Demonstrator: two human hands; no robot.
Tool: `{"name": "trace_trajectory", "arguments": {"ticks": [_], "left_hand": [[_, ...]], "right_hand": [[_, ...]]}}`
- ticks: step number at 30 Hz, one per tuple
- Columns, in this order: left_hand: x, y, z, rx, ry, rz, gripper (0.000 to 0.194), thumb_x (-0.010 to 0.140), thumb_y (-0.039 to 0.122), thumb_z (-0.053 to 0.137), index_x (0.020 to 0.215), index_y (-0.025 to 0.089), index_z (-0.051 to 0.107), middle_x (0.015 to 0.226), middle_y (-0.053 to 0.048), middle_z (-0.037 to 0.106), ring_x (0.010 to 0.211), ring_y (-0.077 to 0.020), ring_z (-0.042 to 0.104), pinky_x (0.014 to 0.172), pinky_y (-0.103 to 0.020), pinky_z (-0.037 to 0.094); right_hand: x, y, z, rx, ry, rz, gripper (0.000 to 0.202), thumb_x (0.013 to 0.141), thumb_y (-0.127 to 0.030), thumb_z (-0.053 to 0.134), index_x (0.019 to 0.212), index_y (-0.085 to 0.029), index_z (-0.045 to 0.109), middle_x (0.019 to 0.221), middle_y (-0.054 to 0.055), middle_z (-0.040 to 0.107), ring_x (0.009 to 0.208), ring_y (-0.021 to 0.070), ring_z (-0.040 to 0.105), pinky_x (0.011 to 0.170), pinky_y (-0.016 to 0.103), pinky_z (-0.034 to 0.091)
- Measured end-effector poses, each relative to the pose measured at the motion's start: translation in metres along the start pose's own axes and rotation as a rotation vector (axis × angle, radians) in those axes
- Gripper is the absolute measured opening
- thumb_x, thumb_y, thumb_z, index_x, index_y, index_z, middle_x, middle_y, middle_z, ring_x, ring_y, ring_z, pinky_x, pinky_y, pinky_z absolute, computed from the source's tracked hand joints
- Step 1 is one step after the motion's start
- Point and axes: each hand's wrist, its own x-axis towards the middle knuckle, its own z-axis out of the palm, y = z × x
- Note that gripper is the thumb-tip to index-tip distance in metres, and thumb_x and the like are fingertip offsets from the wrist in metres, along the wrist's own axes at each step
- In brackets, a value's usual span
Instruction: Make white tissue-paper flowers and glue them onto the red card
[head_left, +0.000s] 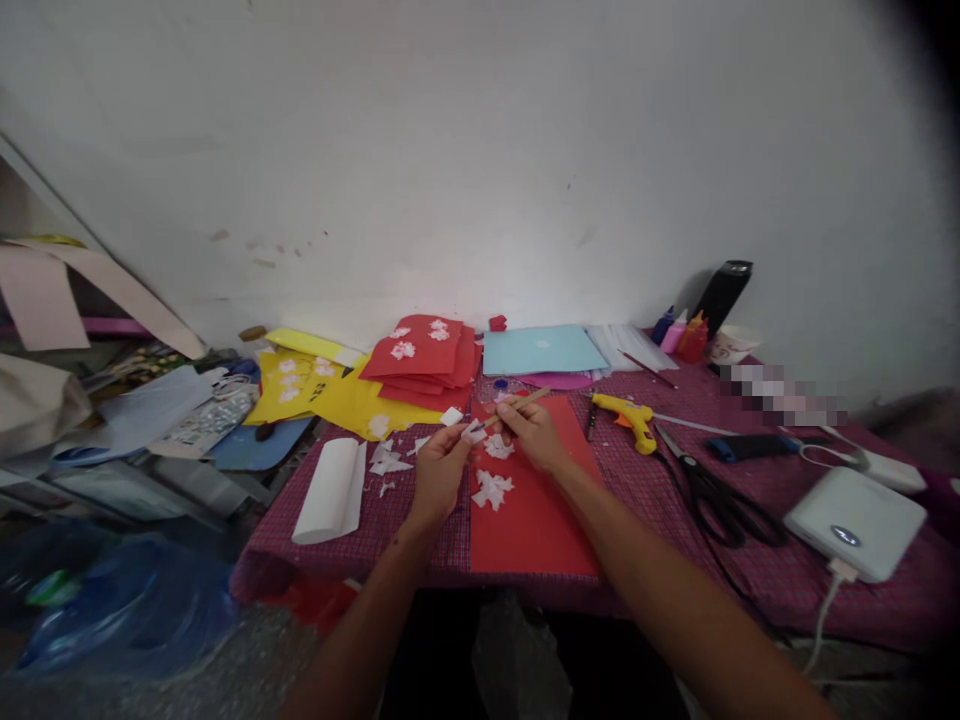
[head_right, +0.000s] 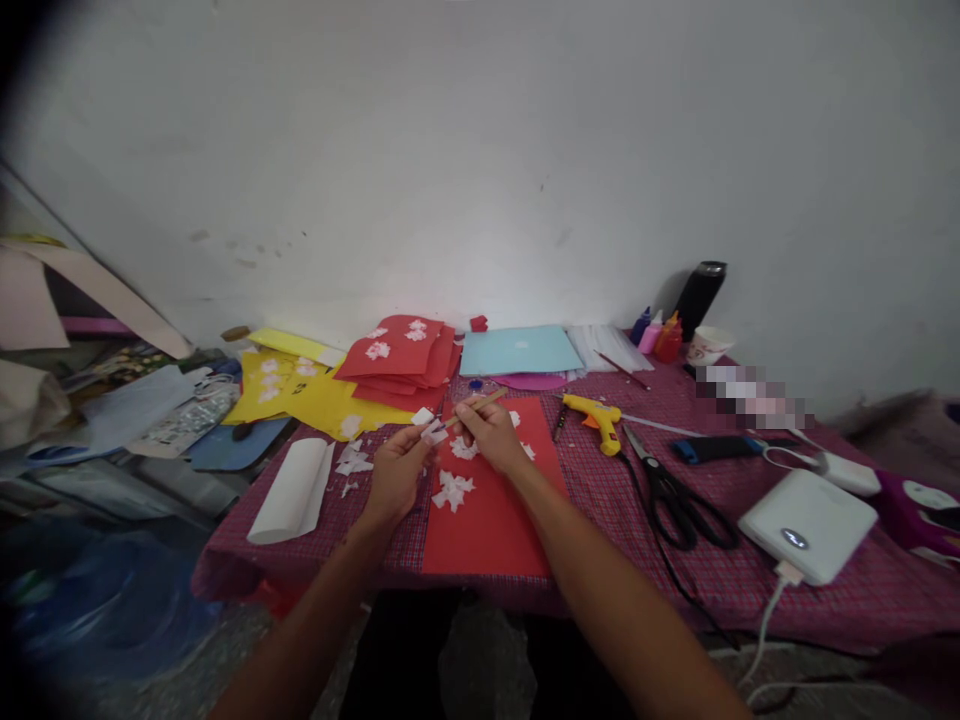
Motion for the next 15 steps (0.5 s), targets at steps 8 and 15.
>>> {"name": "trace_trajectory", "arguments": {"ticks": [8, 15], "left_hand": [[-0.0008, -0.0009, -0.0026, -0.066, -0.010, -0.042, 0.032, 0.070, 0.023, 0.070, 0.102, 0.017, 0.074, 0.078, -0.002, 0.072, 0.066, -0.0131, 0.066, 0.061, -0.023, 0.050], [-0.0022, 0.0012, -0.0012, 0.003, 0.002, -0.022, 0.029, 0.076, 0.034, 0.073, 0.097, 0.015, 0.075, 0.077, -0.004, 0.074, 0.066, -0.0139, 0.065, 0.060, -0.023, 0.050]], "right_hand": [[0.0015, 0.0028, -0.0017, -0.006, 0.017, -0.001, 0.036, 0.086, -0.050, 0.064, 0.069, -0.018, 0.062, 0.059, -0.001, 0.061, 0.044, 0.0097, 0.047, 0.042, 0.023, 0.034], [0.0010, 0.0027, -0.0029, 0.052, -0.045, 0.060, 0.035, 0.086, -0.050, 0.065, 0.071, -0.018, 0.062, 0.060, 0.000, 0.063, 0.044, 0.0097, 0.050, 0.043, 0.023, 0.037]]}}
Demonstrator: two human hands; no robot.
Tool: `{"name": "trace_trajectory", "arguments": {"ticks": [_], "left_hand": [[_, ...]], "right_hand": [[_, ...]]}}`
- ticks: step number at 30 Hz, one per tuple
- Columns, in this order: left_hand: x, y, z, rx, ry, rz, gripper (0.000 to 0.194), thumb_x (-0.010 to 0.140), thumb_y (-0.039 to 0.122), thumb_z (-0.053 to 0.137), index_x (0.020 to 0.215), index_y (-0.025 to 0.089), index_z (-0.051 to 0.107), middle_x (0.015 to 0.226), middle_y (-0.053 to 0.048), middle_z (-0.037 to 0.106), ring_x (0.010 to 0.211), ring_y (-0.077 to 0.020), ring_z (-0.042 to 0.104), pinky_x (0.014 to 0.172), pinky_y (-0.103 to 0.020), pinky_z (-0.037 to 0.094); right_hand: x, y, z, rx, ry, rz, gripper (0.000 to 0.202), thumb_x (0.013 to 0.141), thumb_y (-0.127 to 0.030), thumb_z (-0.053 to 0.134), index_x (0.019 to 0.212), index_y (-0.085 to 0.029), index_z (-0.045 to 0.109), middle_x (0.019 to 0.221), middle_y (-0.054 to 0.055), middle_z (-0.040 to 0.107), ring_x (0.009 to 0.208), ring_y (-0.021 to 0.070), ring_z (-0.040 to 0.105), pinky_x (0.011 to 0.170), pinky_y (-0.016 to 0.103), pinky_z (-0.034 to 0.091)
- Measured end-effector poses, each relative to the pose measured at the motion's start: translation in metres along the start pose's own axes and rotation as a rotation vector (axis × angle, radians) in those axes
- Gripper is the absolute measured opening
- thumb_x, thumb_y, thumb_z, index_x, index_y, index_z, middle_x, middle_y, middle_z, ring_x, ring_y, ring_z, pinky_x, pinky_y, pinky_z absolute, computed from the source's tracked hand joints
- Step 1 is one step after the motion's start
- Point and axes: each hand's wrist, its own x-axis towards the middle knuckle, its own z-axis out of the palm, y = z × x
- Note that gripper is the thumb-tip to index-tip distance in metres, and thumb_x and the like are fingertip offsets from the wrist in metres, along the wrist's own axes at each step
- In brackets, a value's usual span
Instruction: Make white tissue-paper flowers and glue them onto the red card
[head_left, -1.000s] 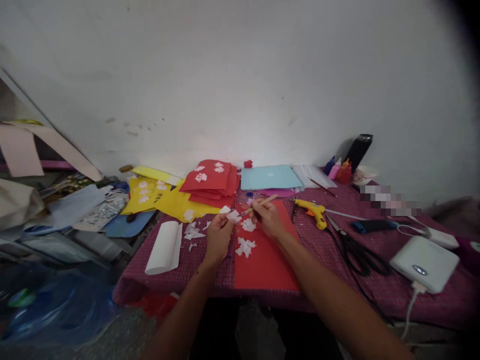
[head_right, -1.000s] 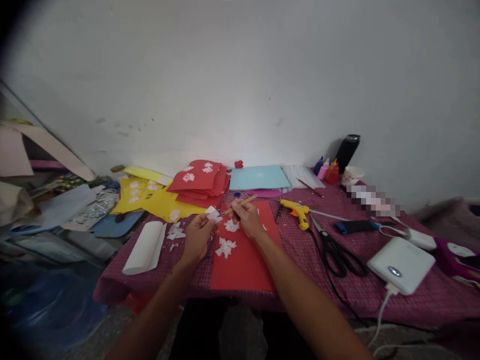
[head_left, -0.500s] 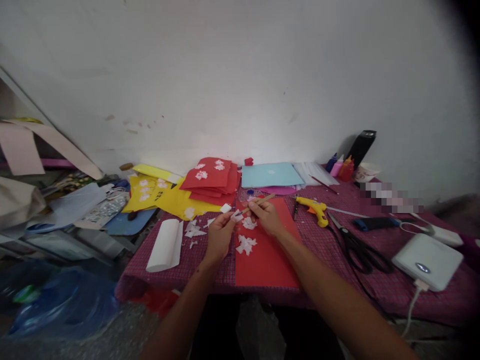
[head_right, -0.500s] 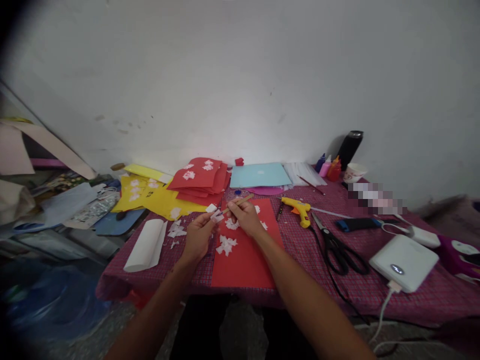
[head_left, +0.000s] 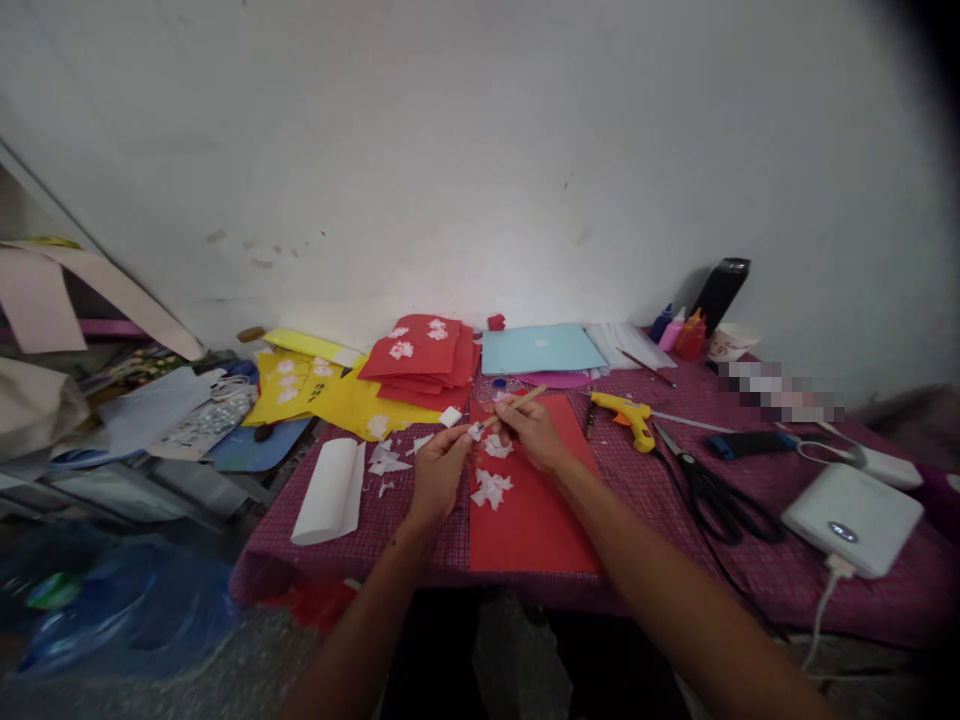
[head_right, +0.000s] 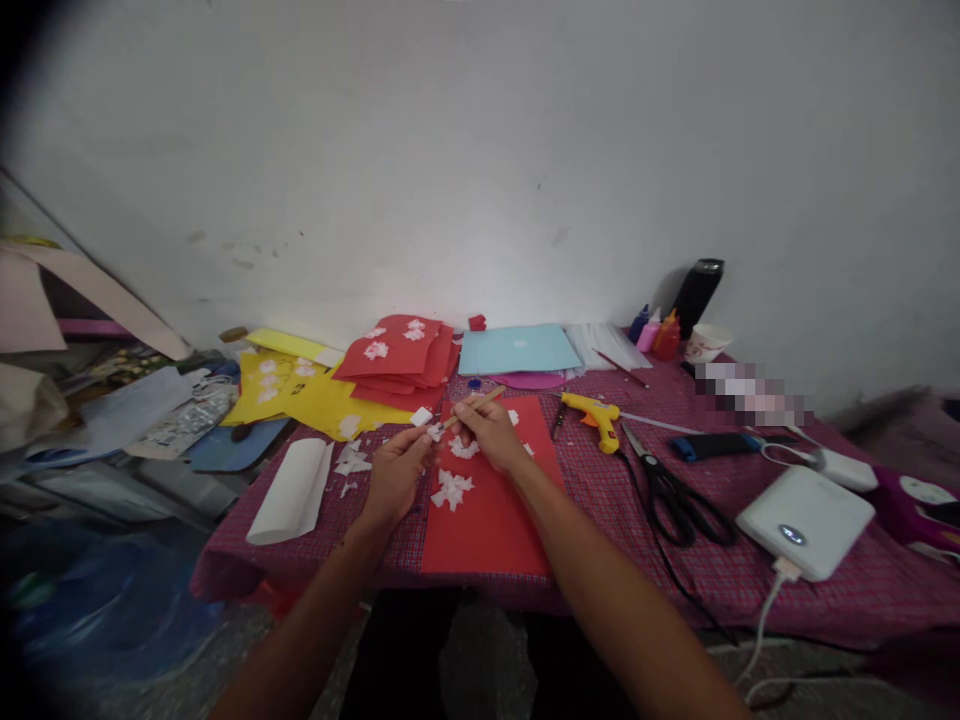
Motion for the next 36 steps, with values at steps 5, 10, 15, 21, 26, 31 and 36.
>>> {"name": "trace_trajectory", "arguments": {"ticks": [5, 10, 15, 21, 26, 31, 36], "left_hand": [[-0.001, 0.001, 0.000, -0.011, 0.010, -0.015, 0.027, 0.075, 0.033, 0.074, 0.097, 0.016, 0.076, 0.078, -0.004, 0.074, 0.068, -0.0153, 0.067, 0.060, -0.024, 0.050], [0.001, -0.001, 0.000, -0.048, 0.006, -0.025, 0.026, 0.075, 0.032, 0.074, 0.095, 0.016, 0.075, 0.077, -0.003, 0.074, 0.068, -0.0150, 0.067, 0.059, -0.023, 0.050], [-0.001, 0.000, -0.001, -0.013, -0.018, -0.026, 0.027, 0.076, 0.033, 0.073, 0.097, 0.016, 0.075, 0.080, -0.004, 0.074, 0.068, -0.0150, 0.066, 0.060, -0.024, 0.050], [-0.004, 0.001, -0.001, 0.082, -0.034, 0.002, 0.027, 0.078, 0.035, 0.071, 0.097, 0.016, 0.075, 0.079, -0.005, 0.074, 0.068, -0.0154, 0.067, 0.061, -0.024, 0.051], [-0.003, 0.002, 0.000, 0.055, -0.038, 0.007, 0.027, 0.079, 0.035, 0.071, 0.097, 0.016, 0.074, 0.082, -0.005, 0.075, 0.070, -0.0158, 0.067, 0.061, -0.024, 0.051], [-0.003, 0.002, 0.000, 0.039, -0.034, -0.007, 0.028, 0.078, 0.036, 0.071, 0.097, 0.016, 0.074, 0.084, -0.005, 0.075, 0.070, -0.0157, 0.067, 0.060, -0.024, 0.051], [-0.004, 0.001, -0.001, 0.073, -0.041, -0.015, 0.029, 0.077, 0.037, 0.072, 0.097, 0.016, 0.074, 0.082, -0.005, 0.075, 0.068, -0.0143, 0.066, 0.062, -0.024, 0.051]], "right_hand": [[-0.002, -0.005, 0.003, 0.018, -0.036, 0.057, 0.031, 0.082, -0.047, 0.070, 0.073, -0.018, 0.063, 0.060, 0.001, 0.065, 0.044, 0.0105, 0.052, 0.044, 0.024, 0.040], [-0.002, -0.001, 0.001, 0.149, -0.093, 0.089, 0.027, 0.074, -0.040, 0.077, 0.087, -0.018, 0.068, 0.067, 0.000, 0.069, 0.045, 0.0102, 0.054, 0.045, 0.023, 0.042], [-0.001, 0.000, 0.001, 0.046, -0.069, 0.069, 0.031, 0.080, -0.044, 0.072, 0.067, -0.017, 0.064, 0.061, 0.002, 0.067, 0.043, 0.0095, 0.053, 0.044, 0.023, 0.040], [0.001, 0.006, 0.002, 0.070, -0.036, 0.090, 0.029, 0.079, -0.044, 0.074, 0.071, -0.017, 0.064, 0.058, 0.000, 0.066, 0.039, 0.0094, 0.051, 0.041, 0.022, 0.039], [0.000, 0.008, 0.000, 0.186, -0.084, 0.147, 0.026, 0.075, -0.040, 0.077, 0.082, -0.017, 0.067, 0.062, 0.000, 0.069, 0.041, 0.0099, 0.054, 0.041, 0.022, 0.041], [0.000, 0.008, 0.000, 0.138, -0.109, 0.132, 0.027, 0.076, -0.042, 0.076, 0.074, -0.016, 0.069, 0.065, 0.002, 0.070, 0.042, 0.0097, 0.054, 0.041, 0.022, 0.041], [0.002, 0.015, 0.001, 0.038, -0.032, 0.098, 0.032, 0.078, -0.043, 0.074, 0.065, -0.016, 0.064, 0.060, 0.001, 0.067, 0.039, 0.0087, 0.053, 0.040, 0.021, 0.040]]}}
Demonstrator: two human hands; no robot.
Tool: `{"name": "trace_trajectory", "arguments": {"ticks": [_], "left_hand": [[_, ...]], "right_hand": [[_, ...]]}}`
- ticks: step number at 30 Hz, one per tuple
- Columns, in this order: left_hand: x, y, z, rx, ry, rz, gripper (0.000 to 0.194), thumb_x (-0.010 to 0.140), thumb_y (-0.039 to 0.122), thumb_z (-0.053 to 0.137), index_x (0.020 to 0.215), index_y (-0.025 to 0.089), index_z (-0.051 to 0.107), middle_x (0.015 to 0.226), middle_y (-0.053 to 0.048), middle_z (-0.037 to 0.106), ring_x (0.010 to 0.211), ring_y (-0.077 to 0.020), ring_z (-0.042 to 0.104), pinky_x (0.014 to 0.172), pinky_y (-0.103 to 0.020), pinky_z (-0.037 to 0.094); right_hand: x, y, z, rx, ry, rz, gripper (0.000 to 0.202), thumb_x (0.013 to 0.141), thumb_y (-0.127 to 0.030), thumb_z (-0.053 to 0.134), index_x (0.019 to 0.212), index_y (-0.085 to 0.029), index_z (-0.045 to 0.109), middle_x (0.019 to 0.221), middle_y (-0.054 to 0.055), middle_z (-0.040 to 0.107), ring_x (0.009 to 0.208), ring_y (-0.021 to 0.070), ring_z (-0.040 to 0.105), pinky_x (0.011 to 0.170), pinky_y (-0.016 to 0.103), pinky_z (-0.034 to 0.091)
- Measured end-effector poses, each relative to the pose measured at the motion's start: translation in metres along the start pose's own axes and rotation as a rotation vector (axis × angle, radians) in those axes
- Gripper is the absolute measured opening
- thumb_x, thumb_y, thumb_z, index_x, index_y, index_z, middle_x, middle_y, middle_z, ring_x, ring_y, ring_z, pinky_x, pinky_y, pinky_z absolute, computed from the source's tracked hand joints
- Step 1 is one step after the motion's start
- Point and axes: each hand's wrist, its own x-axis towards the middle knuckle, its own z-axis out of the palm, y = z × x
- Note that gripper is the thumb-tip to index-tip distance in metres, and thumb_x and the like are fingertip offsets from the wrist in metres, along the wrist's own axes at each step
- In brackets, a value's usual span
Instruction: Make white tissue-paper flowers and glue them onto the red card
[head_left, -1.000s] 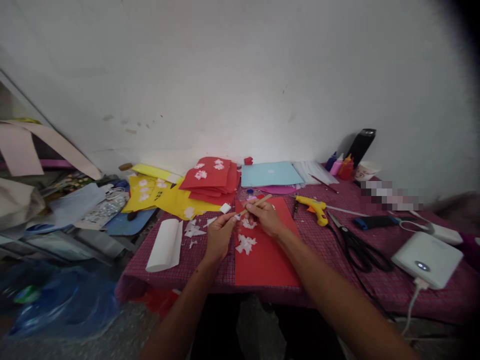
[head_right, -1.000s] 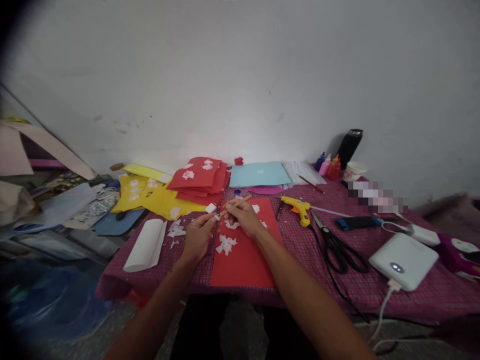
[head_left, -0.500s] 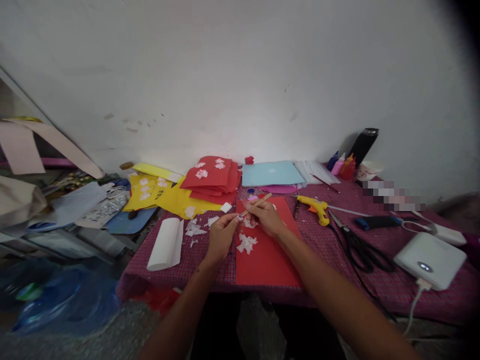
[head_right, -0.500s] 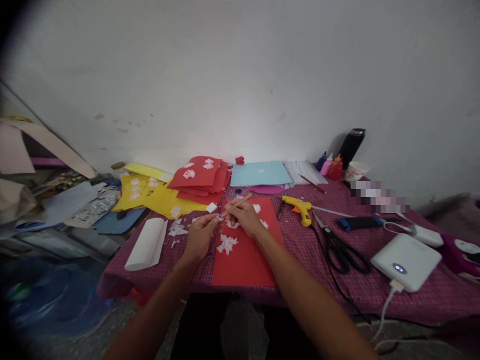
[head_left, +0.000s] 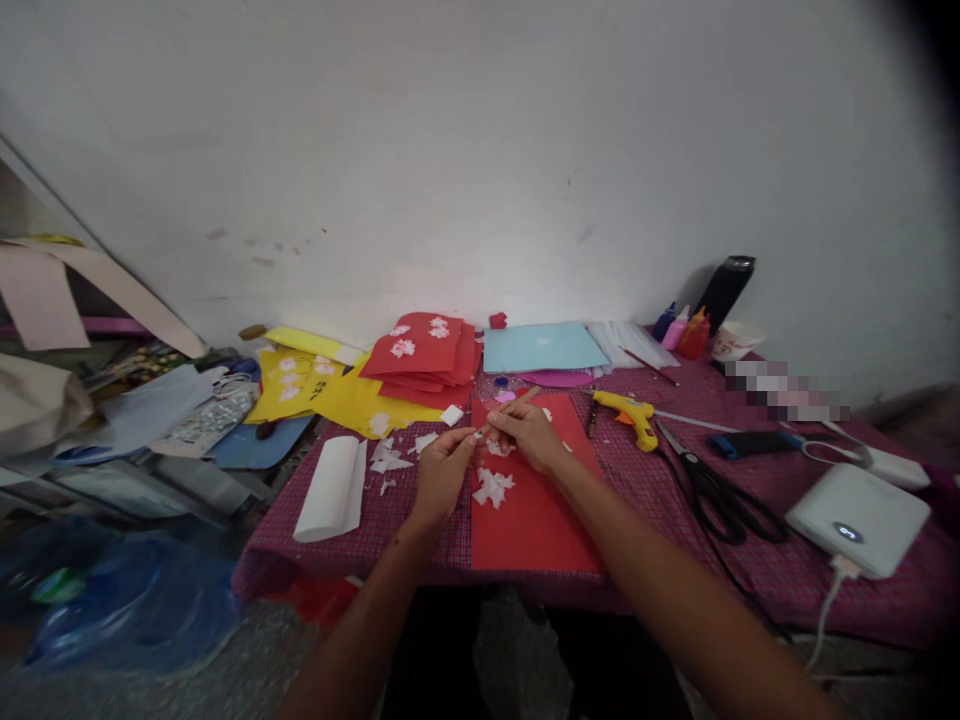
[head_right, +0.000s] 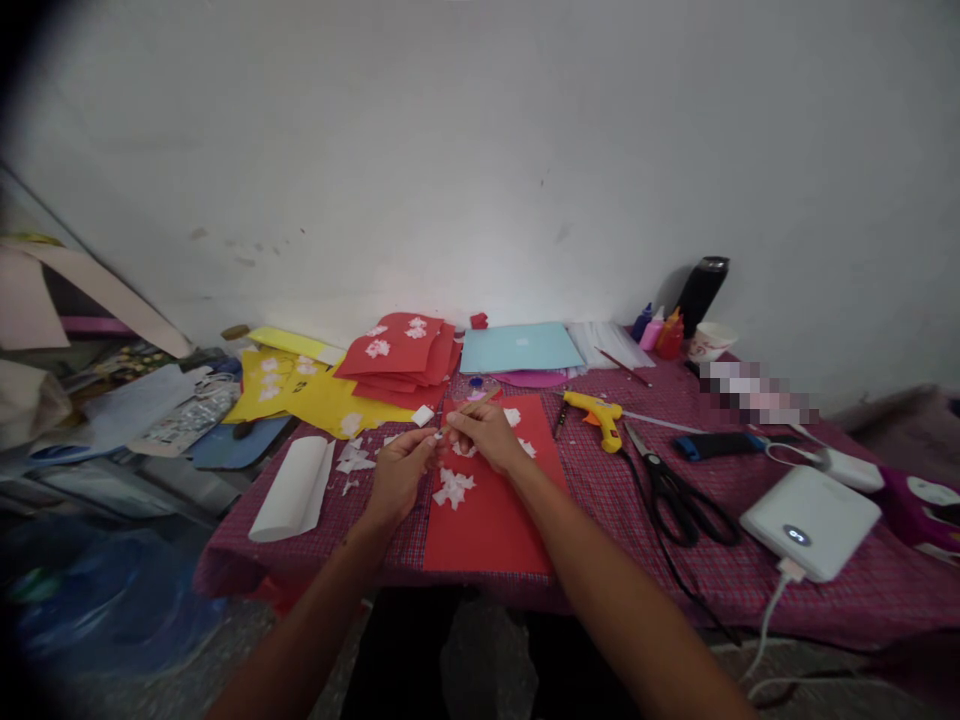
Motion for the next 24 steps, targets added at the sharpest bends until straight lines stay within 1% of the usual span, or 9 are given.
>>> {"name": "trace_trajectory", "arguments": {"ticks": [5, 10, 12, 15, 21, 24], "left_hand": [[-0.002, 0.003, 0.001, 0.068, -0.041, 0.030, 0.028, 0.078, 0.038, 0.071, 0.097, 0.017, 0.075, 0.082, -0.004, 0.074, 0.069, -0.0142, 0.065, 0.063, -0.024, 0.051], [-0.002, 0.005, 0.000, 0.103, -0.016, 0.048, 0.030, 0.080, 0.038, 0.069, 0.100, 0.017, 0.075, 0.086, -0.005, 0.075, 0.071, -0.0158, 0.066, 0.064, -0.025, 0.051], [-0.003, 0.006, 0.000, 0.130, -0.015, 0.074, 0.028, 0.081, 0.038, 0.069, 0.099, 0.017, 0.075, 0.087, -0.005, 0.075, 0.072, -0.0161, 0.066, 0.065, -0.025, 0.052], [-0.005, 0.008, 0.000, 0.141, -0.034, 0.097, 0.027, 0.082, 0.038, 0.068, 0.097, 0.017, 0.076, 0.088, -0.005, 0.075, 0.075, -0.0172, 0.067, 0.068, -0.027, 0.053], [-0.006, 0.009, 0.000, 0.146, -0.038, 0.090, 0.025, 0.081, 0.037, 0.069, 0.095, 0.018, 0.075, 0.085, -0.005, 0.075, 0.073, -0.0157, 0.066, 0.066, -0.026, 0.053], [-0.006, 0.007, 0.000, 0.147, -0.026, 0.093, 0.024, 0.080, 0.036, 0.069, 0.093, 0.017, 0.075, 0.081, -0.004, 0.074, 0.070, -0.0144, 0.065, 0.064, -0.024, 0.051]], "right_hand": [[-0.001, 0.000, 0.000, 0.093, -0.027, 0.032, 0.027, 0.078, -0.042, 0.075, 0.077, -0.018, 0.063, 0.057, -0.001, 0.067, 0.038, 0.0094, 0.053, 0.039, 0.020, 0.041], [-0.002, -0.005, 0.000, 0.185, -0.089, 0.071, 0.028, 0.073, -0.038, 0.079, 0.085, -0.016, 0.068, 0.065, 0.001, 0.070, 0.043, 0.0104, 0.057, 0.043, 0.022, 0.045], [-0.002, -0.006, 0.000, 0.142, -0.084, 0.055, 0.026, 0.074, -0.040, 0.078, 0.079, -0.016, 0.068, 0.066, 0.002, 0.070, 0.043, 0.0101, 0.057, 0.043, 0.022, 0.044], [-0.002, -0.006, 0.000, 0.033, -0.064, 0.026, 0.032, 0.078, -0.044, 0.074, 0.066, -0.016, 0.065, 0.064, 0.003, 0.070, 0.042, 0.0094, 0.055, 0.042, 0.022, 0.042], [-0.002, -0.008, -0.001, -0.016, -0.064, 0.014, 0.031, 0.078, -0.043, 0.073, 0.065, -0.016, 0.065, 0.061, 0.003, 0.069, 0.042, 0.0099, 0.055, 0.043, 0.022, 0.042], [-0.002, -0.011, -0.001, -0.004, -0.028, 0.011, 0.030, 0.076, -0.041, 0.074, 0.062, -0.016, 0.063, 0.059, 0.003, 0.067, 0.041, 0.0099, 0.053, 0.042, 0.022, 0.040]]}}
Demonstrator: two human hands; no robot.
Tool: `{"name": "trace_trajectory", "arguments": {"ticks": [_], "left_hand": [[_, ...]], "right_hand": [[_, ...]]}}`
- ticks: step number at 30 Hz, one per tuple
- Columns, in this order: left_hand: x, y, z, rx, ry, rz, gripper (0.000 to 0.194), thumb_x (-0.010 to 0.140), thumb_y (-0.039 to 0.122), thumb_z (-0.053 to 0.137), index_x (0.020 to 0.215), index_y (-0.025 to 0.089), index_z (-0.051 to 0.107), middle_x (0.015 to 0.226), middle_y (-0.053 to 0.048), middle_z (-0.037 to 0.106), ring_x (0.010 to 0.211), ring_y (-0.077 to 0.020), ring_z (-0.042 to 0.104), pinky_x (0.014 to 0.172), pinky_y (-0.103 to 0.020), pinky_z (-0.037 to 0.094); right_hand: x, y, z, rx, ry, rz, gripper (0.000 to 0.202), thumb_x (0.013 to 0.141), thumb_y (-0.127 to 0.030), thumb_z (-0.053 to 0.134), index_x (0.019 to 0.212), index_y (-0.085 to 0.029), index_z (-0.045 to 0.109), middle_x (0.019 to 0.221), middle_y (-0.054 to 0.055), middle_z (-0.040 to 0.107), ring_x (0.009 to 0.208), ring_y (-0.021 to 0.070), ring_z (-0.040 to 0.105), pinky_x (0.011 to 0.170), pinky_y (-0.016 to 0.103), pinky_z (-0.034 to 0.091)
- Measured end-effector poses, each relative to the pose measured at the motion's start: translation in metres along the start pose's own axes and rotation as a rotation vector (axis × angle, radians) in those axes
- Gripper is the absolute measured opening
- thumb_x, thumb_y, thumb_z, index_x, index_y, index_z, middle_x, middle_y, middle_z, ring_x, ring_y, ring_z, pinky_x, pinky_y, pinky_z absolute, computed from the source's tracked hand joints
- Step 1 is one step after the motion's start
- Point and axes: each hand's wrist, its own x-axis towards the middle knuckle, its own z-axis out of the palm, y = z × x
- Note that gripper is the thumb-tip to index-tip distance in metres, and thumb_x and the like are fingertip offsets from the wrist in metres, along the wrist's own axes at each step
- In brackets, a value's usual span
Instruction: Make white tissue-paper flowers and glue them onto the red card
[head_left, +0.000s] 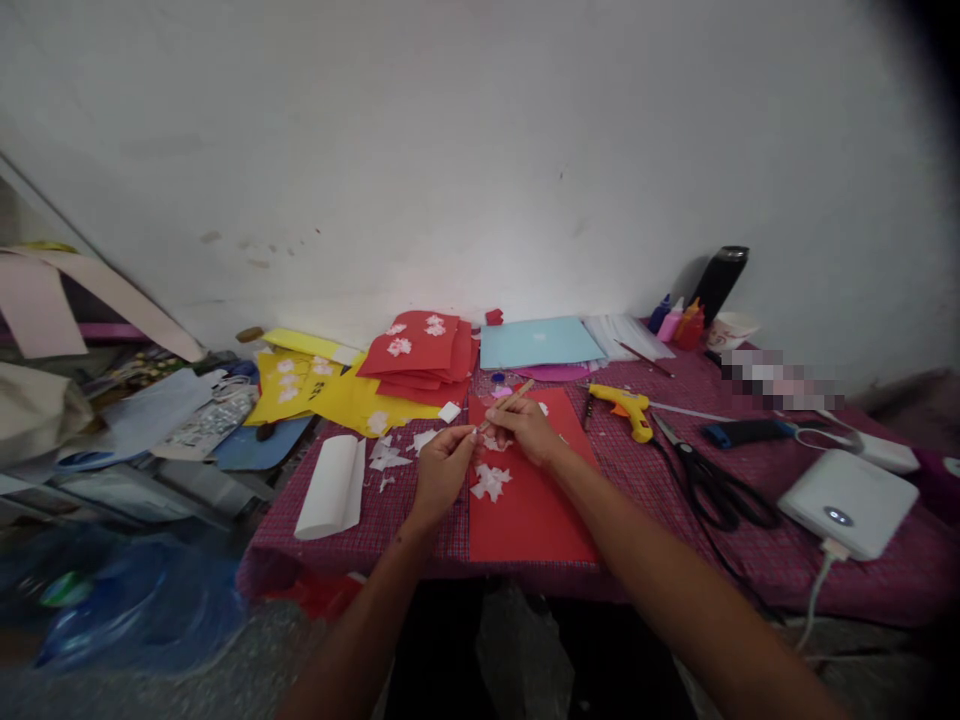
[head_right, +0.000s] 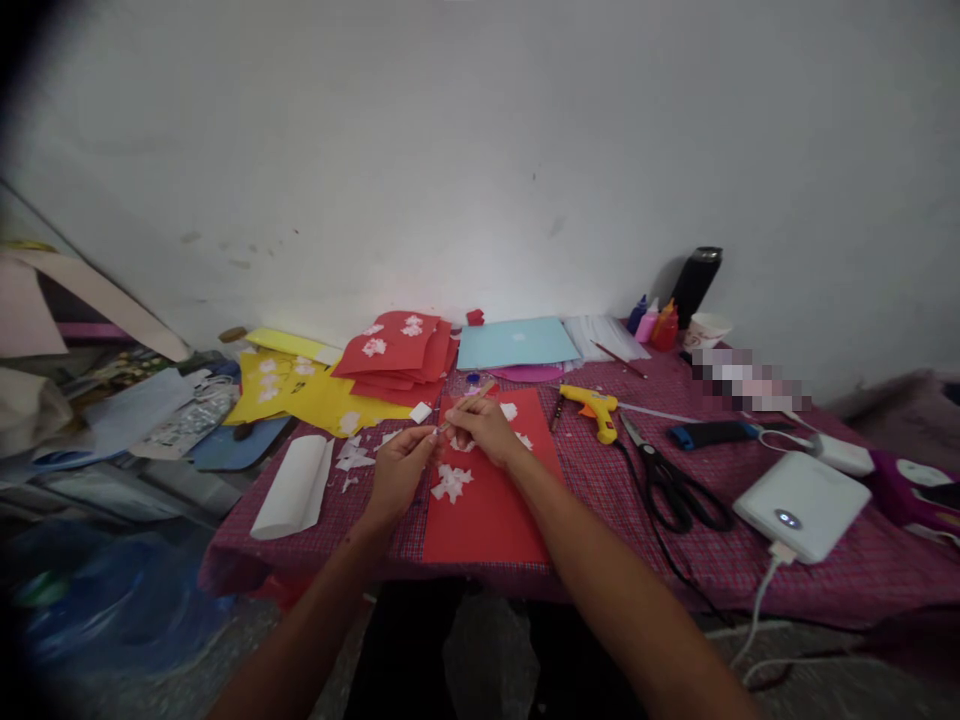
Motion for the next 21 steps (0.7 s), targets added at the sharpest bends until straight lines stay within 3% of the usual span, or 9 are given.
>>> {"name": "trace_trajectory", "arguments": {"ticks": [6, 17, 21], "left_hand": [[-0.0004, -0.0016, 0.0001, -0.011, 0.000, 0.005, 0.020, 0.080, 0.033, 0.068, 0.090, 0.017, 0.074, 0.078, -0.003, 0.073, 0.067, -0.0134, 0.064, 0.062, -0.024, 0.050], [0.0007, 0.0002, 0.0012, -0.097, 0.014, -0.056, 0.024, 0.075, 0.037, 0.073, 0.088, 0.016, 0.073, 0.075, -0.003, 0.071, 0.063, -0.0123, 0.062, 0.060, -0.023, 0.048], [0.0025, -0.0019, 0.0008, -0.141, 0.025, -0.082, 0.024, 0.074, 0.036, 0.074, 0.087, 0.016, 0.072, 0.072, -0.002, 0.070, 0.061, -0.0115, 0.061, 0.058, -0.023, 0.047]], "right_hand": [[0.0021, -0.0011, -0.0035, 0.066, 0.127, -0.026, 0.026, 0.072, -0.037, 0.076, 0.061, -0.017, 0.062, 0.055, 0.001, 0.065, 0.038, 0.0096, 0.049, 0.038, 0.023, 0.037], [-0.0026, -0.0027, 0.0007, -0.030, -0.021, -0.040, 0.028, 0.076, -0.041, 0.074, 0.065, -0.017, 0.065, 0.059, 0.002, 0.068, 0.041, 0.0102, 0.053, 0.041, 0.022, 0.041], [-0.0018, -0.0018, -0.0005, -0.025, -0.007, -0.050, 0.029, 0.076, -0.042, 0.075, 0.065, -0.017, 0.065, 0.059, 0.002, 0.067, 0.041, 0.0101, 0.052, 0.042, 0.023, 0.041]]}}
